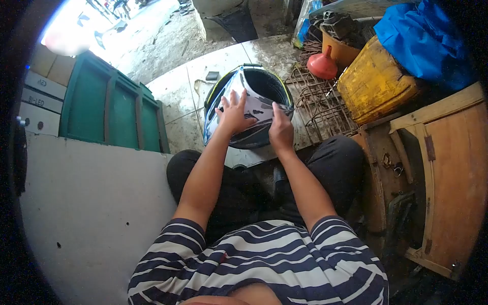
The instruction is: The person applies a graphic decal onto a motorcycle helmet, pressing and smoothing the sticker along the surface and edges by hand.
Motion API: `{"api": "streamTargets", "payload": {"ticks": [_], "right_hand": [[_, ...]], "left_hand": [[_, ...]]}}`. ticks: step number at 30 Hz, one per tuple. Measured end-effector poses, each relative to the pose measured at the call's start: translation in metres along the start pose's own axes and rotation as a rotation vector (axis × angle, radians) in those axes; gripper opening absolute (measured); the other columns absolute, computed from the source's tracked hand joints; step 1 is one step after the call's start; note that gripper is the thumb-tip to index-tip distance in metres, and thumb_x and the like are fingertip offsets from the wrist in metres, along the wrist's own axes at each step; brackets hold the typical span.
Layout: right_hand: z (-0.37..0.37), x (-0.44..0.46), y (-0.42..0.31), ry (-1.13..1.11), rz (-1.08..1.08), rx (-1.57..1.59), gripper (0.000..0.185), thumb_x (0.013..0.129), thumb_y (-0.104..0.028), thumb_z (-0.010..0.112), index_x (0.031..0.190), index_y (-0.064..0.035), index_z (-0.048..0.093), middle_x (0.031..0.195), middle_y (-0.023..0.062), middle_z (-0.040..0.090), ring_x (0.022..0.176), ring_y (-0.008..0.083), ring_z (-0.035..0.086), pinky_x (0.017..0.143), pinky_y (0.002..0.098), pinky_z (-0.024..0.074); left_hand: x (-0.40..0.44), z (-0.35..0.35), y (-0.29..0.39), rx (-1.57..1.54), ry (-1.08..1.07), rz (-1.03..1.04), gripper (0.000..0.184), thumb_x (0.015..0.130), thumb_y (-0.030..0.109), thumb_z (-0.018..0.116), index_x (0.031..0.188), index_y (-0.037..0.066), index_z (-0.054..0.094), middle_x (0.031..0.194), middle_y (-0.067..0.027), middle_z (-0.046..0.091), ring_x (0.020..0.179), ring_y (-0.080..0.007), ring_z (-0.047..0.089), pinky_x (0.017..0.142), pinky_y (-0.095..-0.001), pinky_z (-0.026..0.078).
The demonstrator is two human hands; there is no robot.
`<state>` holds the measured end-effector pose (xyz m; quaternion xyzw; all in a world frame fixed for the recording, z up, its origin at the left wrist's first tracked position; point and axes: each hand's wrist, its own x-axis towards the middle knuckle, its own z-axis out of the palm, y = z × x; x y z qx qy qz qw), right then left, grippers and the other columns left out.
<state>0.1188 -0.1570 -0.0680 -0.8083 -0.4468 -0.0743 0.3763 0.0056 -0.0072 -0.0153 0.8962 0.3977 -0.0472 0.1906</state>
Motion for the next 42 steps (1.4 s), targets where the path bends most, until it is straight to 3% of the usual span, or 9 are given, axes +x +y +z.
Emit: {"api": "streamTargets", "payload": {"ticks": [4, 8, 13, 18, 23, 27, 32, 37, 42], "right_hand": [[-0.008, 0.030, 0.012, 0.057, 0.298, 0.015, 0.050, 0.094, 0.000, 0.063, 0.142, -0.0118, 0.059, 0.120, 0.0225, 0.071, 0.105, 0.0414, 0.070, 0.087, 0.0486, 0.0558], [0.010, -0.001, 0.008, 0.056, 0.000, -0.003, 0.043, 0.095, -0.001, 0.060, 0.138, -0.0034, 0.059, 0.116, 0.0237, 0.071, 0.107, 0.0421, 0.068, 0.091, 0.0488, 0.0549], [-0.004, 0.037, 0.021, 0.094, 0.303, 0.060, 0.025, 0.096, -0.001, 0.059, 0.121, -0.0030, 0.062, 0.112, 0.0212, 0.070, 0.104, 0.0434, 0.067, 0.090, 0.0516, 0.0536], [0.012, 0.004, 0.011, 0.026, 0.023, 0.020, 0.030, 0.095, 0.000, 0.058, 0.125, -0.0033, 0.060, 0.109, 0.0218, 0.069, 0.101, 0.0442, 0.067, 0.087, 0.0519, 0.0531], [-0.005, 0.035, 0.021, 0.078, 0.257, -0.016, 0.036, 0.094, 0.001, 0.059, 0.131, -0.0010, 0.059, 0.115, 0.0231, 0.069, 0.106, 0.0438, 0.067, 0.090, 0.0500, 0.0536], [0.009, 0.011, 0.011, 0.091, 0.075, 0.053, 0.032, 0.092, 0.002, 0.061, 0.124, -0.0028, 0.063, 0.111, 0.0217, 0.071, 0.103, 0.0417, 0.068, 0.088, 0.0487, 0.0539], [-0.013, 0.039, 0.006, 0.071, 0.259, 0.043, 0.027, 0.098, -0.001, 0.054, 0.124, -0.0026, 0.061, 0.112, 0.0254, 0.069, 0.105, 0.0450, 0.067, 0.089, 0.0509, 0.0528], [0.007, 0.011, 0.002, 0.034, 0.085, 0.021, 0.032, 0.094, 0.001, 0.061, 0.126, -0.0042, 0.063, 0.111, 0.0220, 0.071, 0.103, 0.0427, 0.068, 0.089, 0.0480, 0.0547], [-0.005, 0.036, 0.016, 0.101, 0.209, 0.017, 0.031, 0.094, 0.001, 0.059, 0.125, -0.0039, 0.063, 0.113, 0.0220, 0.070, 0.106, 0.0432, 0.068, 0.088, 0.0512, 0.0543]], "left_hand": [[-0.003, 0.002, -0.003, -0.006, 0.004, 0.002, 0.122, 0.075, 0.055, 0.087, 0.169, 0.030, 0.012, 0.173, -0.0234, 0.013, 0.154, -0.0574, 0.016, 0.113, -0.0786, 0.026], [-0.001, -0.002, -0.001, 0.002, 0.015, 0.009, 0.122, 0.075, 0.054, 0.087, 0.169, 0.029, 0.013, 0.173, -0.0240, 0.014, 0.154, -0.0574, 0.016, 0.113, -0.0784, 0.026], [-0.004, 0.000, -0.002, -0.018, 0.022, 0.017, 0.121, 0.076, 0.054, 0.087, 0.169, 0.029, 0.014, 0.172, -0.0243, 0.014, 0.154, -0.0574, 0.017, 0.112, -0.0794, 0.025], [-0.003, 0.000, 0.000, -0.008, 0.015, 0.010, 0.120, 0.076, 0.054, 0.087, 0.169, 0.029, 0.014, 0.172, -0.0243, 0.014, 0.154, -0.0576, 0.016, 0.113, -0.0793, 0.025], [-0.006, 0.003, -0.003, -0.013, 0.008, 0.010, 0.120, 0.077, 0.054, 0.086, 0.169, 0.028, 0.013, 0.172, -0.0240, 0.014, 0.154, -0.0574, 0.016, 0.113, -0.0790, 0.025], [0.001, 0.002, -0.001, -0.010, 0.002, 0.000, 0.121, 0.076, 0.056, 0.086, 0.168, 0.030, 0.013, 0.174, -0.0213, 0.012, 0.155, -0.0564, 0.014, 0.114, -0.0796, 0.022], [-0.001, 0.005, -0.003, -0.005, 0.009, 0.006, 0.122, 0.076, 0.057, 0.086, 0.169, 0.030, 0.011, 0.174, -0.0212, 0.011, 0.155, -0.0558, 0.013, 0.114, -0.0793, 0.022], [0.001, -0.002, 0.001, -0.011, -0.020, -0.010, 0.122, 0.076, 0.053, 0.087, 0.169, 0.030, 0.011, 0.174, -0.0213, 0.011, 0.156, -0.0553, 0.012, 0.115, -0.0785, 0.022], [-0.005, 0.003, -0.002, -0.021, -0.032, -0.017, 0.122, 0.076, 0.053, 0.087, 0.169, 0.030, 0.011, 0.174, -0.0216, 0.011, 0.156, -0.0548, 0.012, 0.115, -0.0784, 0.022]]}}
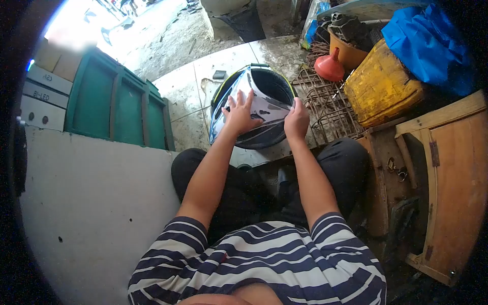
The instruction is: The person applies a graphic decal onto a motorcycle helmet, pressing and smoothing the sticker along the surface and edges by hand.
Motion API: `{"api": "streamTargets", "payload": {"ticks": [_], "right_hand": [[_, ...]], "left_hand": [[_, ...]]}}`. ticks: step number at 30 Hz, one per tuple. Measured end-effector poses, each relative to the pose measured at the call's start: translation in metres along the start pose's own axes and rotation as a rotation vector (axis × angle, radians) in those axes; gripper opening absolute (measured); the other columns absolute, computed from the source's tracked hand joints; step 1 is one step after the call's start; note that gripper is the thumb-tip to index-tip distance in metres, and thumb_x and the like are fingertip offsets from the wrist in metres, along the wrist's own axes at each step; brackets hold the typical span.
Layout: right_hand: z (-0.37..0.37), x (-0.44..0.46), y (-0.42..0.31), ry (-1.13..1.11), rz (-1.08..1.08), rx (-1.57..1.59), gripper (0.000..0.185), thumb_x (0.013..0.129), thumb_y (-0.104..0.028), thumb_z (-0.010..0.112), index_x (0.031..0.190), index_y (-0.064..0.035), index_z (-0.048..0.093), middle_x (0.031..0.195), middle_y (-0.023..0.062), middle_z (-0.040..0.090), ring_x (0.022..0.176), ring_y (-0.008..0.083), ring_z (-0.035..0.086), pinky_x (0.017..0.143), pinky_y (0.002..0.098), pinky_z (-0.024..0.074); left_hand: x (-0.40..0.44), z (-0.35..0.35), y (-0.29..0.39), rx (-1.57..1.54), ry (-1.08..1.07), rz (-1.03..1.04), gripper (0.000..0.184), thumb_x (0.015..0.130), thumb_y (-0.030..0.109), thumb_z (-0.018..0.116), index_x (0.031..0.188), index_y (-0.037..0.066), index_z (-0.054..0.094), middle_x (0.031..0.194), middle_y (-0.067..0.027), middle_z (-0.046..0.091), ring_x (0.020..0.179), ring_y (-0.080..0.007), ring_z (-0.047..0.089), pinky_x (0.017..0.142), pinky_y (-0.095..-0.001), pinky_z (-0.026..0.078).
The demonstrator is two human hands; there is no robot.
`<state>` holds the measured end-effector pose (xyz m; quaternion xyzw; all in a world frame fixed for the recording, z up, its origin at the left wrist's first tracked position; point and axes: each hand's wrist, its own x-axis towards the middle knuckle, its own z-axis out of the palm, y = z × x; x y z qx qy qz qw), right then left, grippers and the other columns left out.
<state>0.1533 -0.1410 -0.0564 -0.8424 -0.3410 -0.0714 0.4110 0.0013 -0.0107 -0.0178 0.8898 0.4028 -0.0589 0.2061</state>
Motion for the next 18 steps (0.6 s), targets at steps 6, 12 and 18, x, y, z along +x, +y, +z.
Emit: {"api": "streamTargets", "payload": {"ticks": [6, 12, 18], "right_hand": [[0.000, -0.023, -0.009, -0.118, 0.004, 0.018, 0.030, 0.095, 0.000, 0.060, 0.124, -0.0024, 0.063, 0.113, 0.0238, 0.072, 0.102, 0.0442, 0.069, 0.087, 0.0504, 0.0555], [-0.001, -0.026, -0.011, -0.110, -0.009, -0.004, 0.034, 0.093, 0.002, 0.061, 0.126, -0.0042, 0.064, 0.112, 0.0250, 0.072, 0.103, 0.0440, 0.070, 0.087, 0.0497, 0.0559], [-0.011, -0.001, -0.008, -0.060, 0.152, -0.010, 0.039, 0.093, 0.000, 0.064, 0.132, -0.0045, 0.064, 0.113, 0.0247, 0.073, 0.105, 0.0425, 0.071, 0.089, 0.0485, 0.0553]], "left_hand": [[0.004, -0.003, 0.002, -0.001, 0.037, 0.014, 0.124, 0.073, 0.051, 0.090, 0.169, 0.030, 0.013, 0.172, -0.0240, 0.014, 0.154, -0.0573, 0.015, 0.113, -0.0793, 0.025], [0.003, -0.004, 0.001, 0.003, 0.024, 0.005, 0.123, 0.075, 0.053, 0.088, 0.169, 0.030, 0.012, 0.174, -0.0213, 0.012, 0.155, -0.0556, 0.013, 0.114, -0.0786, 0.023], [0.000, 0.000, -0.001, -0.005, 0.006, 0.006, 0.123, 0.075, 0.054, 0.087, 0.169, 0.031, 0.011, 0.174, -0.0206, 0.012, 0.156, -0.0554, 0.013, 0.114, -0.0788, 0.022]]}}
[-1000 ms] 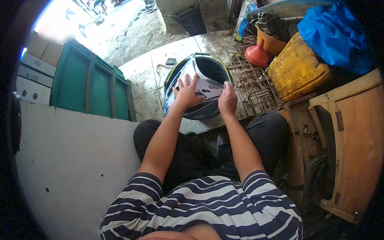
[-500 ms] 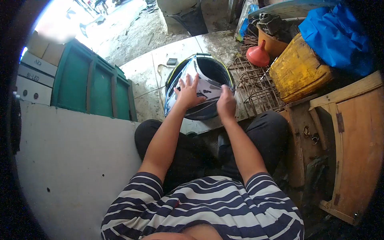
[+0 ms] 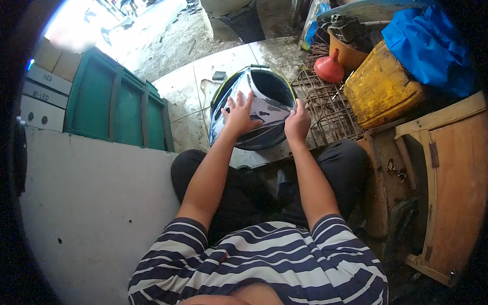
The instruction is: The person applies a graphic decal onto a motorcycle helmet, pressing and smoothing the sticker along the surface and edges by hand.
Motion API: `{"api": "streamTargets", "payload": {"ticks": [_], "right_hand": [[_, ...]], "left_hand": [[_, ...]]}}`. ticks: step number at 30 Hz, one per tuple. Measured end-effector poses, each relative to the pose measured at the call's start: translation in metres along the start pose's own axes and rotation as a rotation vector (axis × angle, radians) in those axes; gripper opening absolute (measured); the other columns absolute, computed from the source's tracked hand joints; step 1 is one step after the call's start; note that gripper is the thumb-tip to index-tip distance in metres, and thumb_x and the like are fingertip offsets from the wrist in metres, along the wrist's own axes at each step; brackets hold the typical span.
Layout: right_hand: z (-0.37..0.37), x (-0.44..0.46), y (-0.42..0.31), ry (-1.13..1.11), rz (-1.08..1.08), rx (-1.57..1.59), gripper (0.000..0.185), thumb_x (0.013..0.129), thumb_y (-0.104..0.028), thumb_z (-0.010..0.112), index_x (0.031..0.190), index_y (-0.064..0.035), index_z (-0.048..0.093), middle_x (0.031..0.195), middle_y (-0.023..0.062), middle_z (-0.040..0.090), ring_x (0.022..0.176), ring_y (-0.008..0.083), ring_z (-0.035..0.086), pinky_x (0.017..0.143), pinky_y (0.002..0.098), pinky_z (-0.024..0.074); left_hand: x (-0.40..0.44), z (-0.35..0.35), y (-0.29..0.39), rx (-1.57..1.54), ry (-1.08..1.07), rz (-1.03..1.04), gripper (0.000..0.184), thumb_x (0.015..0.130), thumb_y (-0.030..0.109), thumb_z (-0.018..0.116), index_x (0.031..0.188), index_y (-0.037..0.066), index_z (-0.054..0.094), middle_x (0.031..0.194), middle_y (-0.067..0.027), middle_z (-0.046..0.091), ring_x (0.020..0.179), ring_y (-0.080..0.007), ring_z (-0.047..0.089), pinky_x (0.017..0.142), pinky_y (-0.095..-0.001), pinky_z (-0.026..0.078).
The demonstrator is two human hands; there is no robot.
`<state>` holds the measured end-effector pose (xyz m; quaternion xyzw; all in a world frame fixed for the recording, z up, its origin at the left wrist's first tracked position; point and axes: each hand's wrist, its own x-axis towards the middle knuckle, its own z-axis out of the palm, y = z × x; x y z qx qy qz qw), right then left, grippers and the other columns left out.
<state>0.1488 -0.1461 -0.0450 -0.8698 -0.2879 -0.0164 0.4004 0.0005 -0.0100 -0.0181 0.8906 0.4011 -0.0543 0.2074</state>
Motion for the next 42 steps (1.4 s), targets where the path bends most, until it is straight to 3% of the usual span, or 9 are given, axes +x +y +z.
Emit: {"api": "streamTargets", "payload": {"ticks": [3, 8, 13, 17, 21, 27, 36, 40, 42], "right_hand": [[0.016, -0.025, 0.005, 0.048, -0.220, 0.022, 0.040, 0.092, 0.000, 0.064, 0.132, -0.0040, 0.064, 0.111, 0.0252, 0.073, 0.101, 0.0429, 0.071, 0.087, 0.0490, 0.0552], [0.006, -0.001, 0.001, -0.009, -0.045, -0.032, 0.043, 0.094, 0.000, 0.061, 0.136, -0.0013, 0.059, 0.118, 0.0263, 0.070, 0.107, 0.0437, 0.068, 0.090, 0.0497, 0.0540], [0.015, -0.026, 0.001, -0.007, -0.264, 0.020, 0.040, 0.091, 0.005, 0.063, 0.130, -0.0025, 0.065, 0.114, 0.0222, 0.073, 0.104, 0.0408, 0.071, 0.089, 0.0491, 0.0550], [0.006, 0.002, 0.000, 0.014, -0.038, -0.027, 0.039, 0.091, 0.004, 0.064, 0.130, -0.0017, 0.065, 0.113, 0.0225, 0.073, 0.103, 0.0407, 0.071, 0.089, 0.0479, 0.0557], [0.021, -0.023, 0.006, 0.024, -0.291, -0.001, 0.036, 0.092, 0.002, 0.063, 0.128, -0.0025, 0.065, 0.114, 0.0227, 0.073, 0.106, 0.0401, 0.070, 0.090, 0.0476, 0.0553], [0.012, 0.000, 0.002, 0.010, -0.133, 0.027, 0.035, 0.094, 0.003, 0.058, 0.128, 0.0004, 0.063, 0.115, 0.0232, 0.072, 0.107, 0.0409, 0.069, 0.093, 0.0481, 0.0542], [0.012, 0.000, 0.006, 0.094, -0.176, -0.035, 0.028, 0.095, 0.001, 0.059, 0.121, -0.0030, 0.067, 0.105, 0.0219, 0.073, 0.095, 0.0425, 0.071, 0.085, 0.0491, 0.0557], [0.020, -0.030, 0.006, -0.022, -0.452, -0.052, 0.032, 0.098, -0.003, 0.050, 0.125, 0.0025, 0.066, 0.106, 0.0224, 0.072, 0.100, 0.0429, 0.068, 0.089, 0.0498, 0.0541], [0.014, -0.016, 0.004, 0.015, -0.327, -0.076, 0.033, 0.097, -0.002, 0.050, 0.126, 0.0023, 0.065, 0.106, 0.0226, 0.071, 0.100, 0.0431, 0.067, 0.090, 0.0504, 0.0537]], "left_hand": [[0.006, -0.006, 0.003, 0.014, 0.007, -0.001, 0.123, 0.075, 0.054, 0.087, 0.169, 0.031, 0.012, 0.174, -0.0208, 0.012, 0.156, -0.0558, 0.013, 0.113, -0.0791, 0.023], [0.006, -0.003, 0.002, -0.002, 0.023, 0.003, 0.124, 0.074, 0.054, 0.088, 0.169, 0.031, 0.012, 0.174, -0.0202, 0.012, 0.156, -0.0557, 0.012, 0.114, -0.0791, 0.022], [0.004, -0.003, 0.003, 0.001, 0.021, 0.002, 0.122, 0.075, 0.054, 0.088, 0.168, 0.030, 0.013, 0.174, -0.0207, 0.013, 0.155, -0.0555, 0.013, 0.114, -0.0791, 0.022], [0.003, -0.001, 0.000, -0.003, 0.029, 0.012, 0.123, 0.074, 0.054, 0.088, 0.169, 0.030, 0.012, 0.174, -0.0210, 0.012, 0.155, -0.0563, 0.012, 0.114, -0.0790, 0.023], [0.003, -0.003, 0.002, -0.004, 0.016, 0.008, 0.123, 0.075, 0.054, 0.087, 0.169, 0.030, 0.012, 0.174, -0.0213, 0.012, 0.155, -0.0567, 0.012, 0.114, -0.0788, 0.023], [0.001, -0.002, 0.001, 0.001, 0.008, 0.000, 0.123, 0.075, 0.054, 0.087, 0.169, 0.031, 0.011, 0.174, -0.0209, 0.012, 0.156, -0.0559, 0.013, 0.114, -0.0792, 0.022], [0.001, -0.004, 0.002, -0.006, 0.024, 0.007, 0.121, 0.076, 0.053, 0.087, 0.169, 0.031, 0.013, 0.174, -0.0201, 0.012, 0.156, -0.0557, 0.012, 0.114, -0.0786, 0.022], [0.004, -0.005, 0.003, 0.010, 0.004, -0.004, 0.121, 0.075, 0.054, 0.087, 0.169, 0.030, 0.014, 0.174, -0.0206, 0.012, 0.156, -0.0556, 0.013, 0.114, -0.0788, 0.022], [0.003, -0.001, 0.001, -0.016, 0.020, 0.008, 0.122, 0.074, 0.054, 0.087, 0.169, 0.031, 0.014, 0.174, -0.0209, 0.012, 0.156, -0.0556, 0.012, 0.114, -0.0789, 0.021]]}}
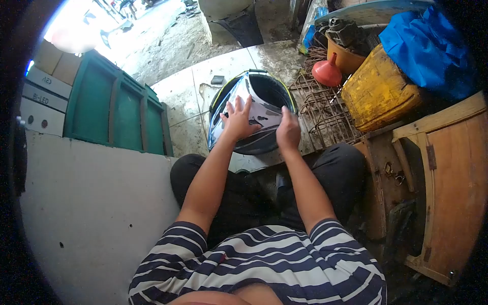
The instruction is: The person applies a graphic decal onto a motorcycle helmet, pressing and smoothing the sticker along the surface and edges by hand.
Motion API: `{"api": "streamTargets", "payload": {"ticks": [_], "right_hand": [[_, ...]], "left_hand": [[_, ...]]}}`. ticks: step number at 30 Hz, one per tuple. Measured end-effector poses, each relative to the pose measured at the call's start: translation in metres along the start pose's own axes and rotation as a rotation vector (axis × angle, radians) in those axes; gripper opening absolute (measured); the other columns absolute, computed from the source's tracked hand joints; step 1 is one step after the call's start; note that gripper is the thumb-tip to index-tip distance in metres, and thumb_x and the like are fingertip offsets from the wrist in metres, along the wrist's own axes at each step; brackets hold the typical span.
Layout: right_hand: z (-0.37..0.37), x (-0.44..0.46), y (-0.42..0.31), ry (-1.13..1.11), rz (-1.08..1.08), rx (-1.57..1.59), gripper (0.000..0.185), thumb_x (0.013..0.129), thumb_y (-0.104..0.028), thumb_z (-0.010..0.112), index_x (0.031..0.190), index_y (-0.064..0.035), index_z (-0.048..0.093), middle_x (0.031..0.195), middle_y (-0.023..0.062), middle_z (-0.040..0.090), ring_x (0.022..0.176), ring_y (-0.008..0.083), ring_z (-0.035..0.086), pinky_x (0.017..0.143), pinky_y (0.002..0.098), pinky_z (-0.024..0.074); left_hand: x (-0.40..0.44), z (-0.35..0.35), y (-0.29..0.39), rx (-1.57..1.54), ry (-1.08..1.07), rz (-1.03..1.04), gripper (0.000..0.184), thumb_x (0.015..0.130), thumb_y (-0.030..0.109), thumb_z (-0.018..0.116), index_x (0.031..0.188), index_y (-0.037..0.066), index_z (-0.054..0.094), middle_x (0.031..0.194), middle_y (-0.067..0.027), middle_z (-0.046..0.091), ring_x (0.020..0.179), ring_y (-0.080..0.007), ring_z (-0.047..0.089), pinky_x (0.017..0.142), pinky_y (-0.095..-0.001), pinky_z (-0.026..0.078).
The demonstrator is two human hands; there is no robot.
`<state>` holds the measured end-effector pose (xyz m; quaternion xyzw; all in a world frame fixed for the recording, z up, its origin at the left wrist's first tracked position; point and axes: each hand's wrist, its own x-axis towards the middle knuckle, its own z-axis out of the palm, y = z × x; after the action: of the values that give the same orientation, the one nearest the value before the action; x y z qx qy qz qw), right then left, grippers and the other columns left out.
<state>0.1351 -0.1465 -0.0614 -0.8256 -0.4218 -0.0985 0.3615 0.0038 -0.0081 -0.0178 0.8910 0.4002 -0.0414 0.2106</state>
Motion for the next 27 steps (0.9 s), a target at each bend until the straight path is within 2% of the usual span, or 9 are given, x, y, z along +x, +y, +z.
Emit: {"api": "streamTargets", "payload": {"ticks": [2, 6, 10, 14, 17, 18, 21, 23, 27], "right_hand": [[-0.002, 0.013, 0.003, 0.024, 0.073, -0.012, 0.038, 0.095, 0.001, 0.050, 0.130, 0.0005, 0.064, 0.107, 0.0234, 0.070, 0.100, 0.0439, 0.066, 0.091, 0.0511, 0.0531], [0.000, -0.021, -0.010, -0.128, -0.122, -0.065, 0.048, 0.093, 0.003, 0.049, 0.139, -0.0033, 0.060, 0.104, 0.0239, 0.067, 0.096, 0.0447, 0.065, 0.088, 0.0508, 0.0529], [0.003, 0.009, 0.008, -0.017, 0.117, -0.040, 0.053, 0.092, 0.004, 0.049, 0.144, -0.0044, 0.057, 0.104, 0.0258, 0.065, 0.096, 0.0449, 0.065, 0.089, 0.0508, 0.0535], [0.007, -0.015, -0.003, -0.051, -0.041, -0.033, 0.046, 0.093, 0.003, 0.055, 0.139, -0.0026, 0.059, 0.110, 0.0269, 0.069, 0.098, 0.0462, 0.068, 0.084, 0.0523, 0.0539], [-0.002, 0.006, -0.002, -0.107, 0.146, -0.040, 0.046, 0.092, 0.002, 0.058, 0.138, -0.0037, 0.059, 0.110, 0.0267, 0.070, 0.099, 0.0463, 0.068, 0.085, 0.0521, 0.0544], [-0.001, 0.014, 0.002, 0.008, 0.113, -0.013, 0.044, 0.093, 0.000, 0.060, 0.137, -0.0044, 0.061, 0.107, 0.0259, 0.071, 0.097, 0.0462, 0.068, 0.084, 0.0523, 0.0545], [-0.004, 0.002, -0.008, -0.079, 0.164, -0.018, 0.041, 0.094, 0.001, 0.054, 0.134, 0.0009, 0.062, 0.108, 0.0273, 0.071, 0.099, 0.0450, 0.069, 0.086, 0.0506, 0.0554], [0.002, -0.011, -0.005, -0.086, 0.041, 0.002, 0.044, 0.092, 0.001, 0.062, 0.136, -0.0035, 0.060, 0.113, 0.0271, 0.071, 0.106, 0.0444, 0.069, 0.091, 0.0520, 0.0537], [-0.007, 0.019, 0.002, 0.012, 0.283, -0.007, 0.042, 0.090, 0.003, 0.060, 0.132, -0.0025, 0.063, 0.111, 0.0275, 0.071, 0.104, 0.0450, 0.069, 0.090, 0.0527, 0.0530]], "left_hand": [[-0.001, 0.000, -0.001, -0.004, 0.013, 0.005, 0.123, 0.074, 0.054, 0.088, 0.169, 0.031, 0.014, 0.174, -0.0212, 0.012, 0.156, -0.0559, 0.012, 0.115, -0.0791, 0.020], [-0.001, -0.004, 0.002, 0.010, -0.003, -0.004, 0.121, 0.075, 0.053, 0.088, 0.168, 0.029, 0.015, 0.173, -0.0216, 0.012, 0.156, -0.0561, 0.012, 0.114, -0.0793, 0.022], [-0.002, 0.001, -0.001, 0.004, 0.034, 0.012, 0.123, 0.074, 0.053, 0.088, 0.169, 0.030, 0.013, 0.173, -0.0236, 0.013, 0.155, -0.0570, 0.014, 0.113, -0.0799, 0.023], [0.001, 0.000, -0.001, 0.017, 0.018, 0.011, 0.123, 0.074, 0.053, 0.088, 0.169, 0.031, 0.013, 0.172, -0.0237, 0.014, 0.154, -0.0574, 0.015, 0.112, -0.0799, 0.024], [0.000, -0.001, 0.001, 0.005, 0.006, -0.004, 0.122, 0.074, 0.053, 0.088, 0.168, 0.031, 0.013, 0.173, -0.0215, 0.012, 0.155, -0.0566, 0.013, 0.114, -0.0789, 0.022], [0.000, 0.001, 0.000, 0.006, 0.010, -0.001, 0.122, 0.074, 0.053, 0.088, 0.168, 0.031, 0.013, 0.173, -0.0215, 0.012, 0.155, -0.0566, 0.013, 0.114, -0.0790, 0.022], [0.003, 0.000, -0.002, 0.016, 0.015, 0.000, 0.122, 0.074, 0.053, 0.088, 0.168, 0.032, 0.012, 0.173, -0.0214, 0.013, 0.155, -0.0566, 0.013, 0.113, -0.0793, 0.023], [0.002, 0.000, 0.000, 0.024, -0.006, -0.006, 0.122, 0.075, 0.053, 0.087, 0.168, 0.031, 0.012, 0.173, -0.0214, 0.013, 0.155, -0.0567, 0.013, 0.113, -0.0797, 0.023], [0.002, 0.004, -0.003, 0.006, 0.021, 0.007, 0.123, 0.074, 0.054, 0.088, 0.168, 0.031, 0.012, 0.173, -0.0216, 0.012, 0.155, -0.0569, 0.012, 0.113, -0.0801, 0.022]]}}
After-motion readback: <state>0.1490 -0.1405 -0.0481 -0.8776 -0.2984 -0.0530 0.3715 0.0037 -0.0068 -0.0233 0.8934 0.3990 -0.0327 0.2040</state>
